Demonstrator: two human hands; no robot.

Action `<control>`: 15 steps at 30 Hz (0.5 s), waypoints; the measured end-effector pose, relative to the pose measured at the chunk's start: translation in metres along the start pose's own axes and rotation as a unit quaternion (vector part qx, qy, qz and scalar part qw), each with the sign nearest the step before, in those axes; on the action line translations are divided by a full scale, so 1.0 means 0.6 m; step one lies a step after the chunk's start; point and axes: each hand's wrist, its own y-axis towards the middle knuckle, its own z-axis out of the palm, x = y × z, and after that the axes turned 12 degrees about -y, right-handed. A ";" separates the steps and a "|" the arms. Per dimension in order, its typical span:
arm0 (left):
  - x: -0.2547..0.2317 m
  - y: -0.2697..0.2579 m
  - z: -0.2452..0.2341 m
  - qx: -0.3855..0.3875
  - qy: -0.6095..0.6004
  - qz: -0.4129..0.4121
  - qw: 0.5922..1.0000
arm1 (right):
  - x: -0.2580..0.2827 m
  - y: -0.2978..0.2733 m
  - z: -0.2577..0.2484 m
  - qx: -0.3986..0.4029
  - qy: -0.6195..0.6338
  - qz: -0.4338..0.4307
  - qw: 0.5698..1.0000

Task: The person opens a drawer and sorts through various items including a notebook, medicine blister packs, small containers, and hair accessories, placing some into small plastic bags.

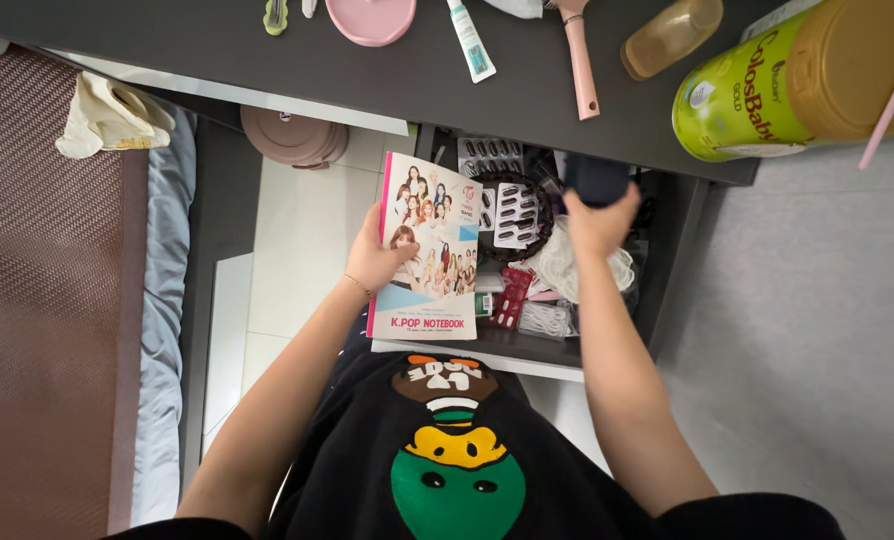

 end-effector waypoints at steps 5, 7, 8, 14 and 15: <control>0.000 0.009 0.001 0.017 -0.038 0.002 0.999 | -0.056 0.040 -0.027 0.019 0.026 0.031 0.999; -0.004 0.011 0.010 0.026 -0.067 -0.008 0.997 | -0.057 0.048 -0.022 0.044 0.054 0.051 0.996; -0.007 0.012 0.013 0.032 -0.096 -0.016 0.995 | -0.055 0.050 -0.013 0.046 0.089 0.044 0.994; -0.019 0.013 0.038 0.060 -0.178 -0.043 0.981 | -0.041 0.069 0.072 0.022 0.179 0.030 0.983; -0.020 0.013 0.040 0.062 -0.180 -0.047 0.980 | -0.035 0.067 0.082 0.008 0.173 0.017 0.985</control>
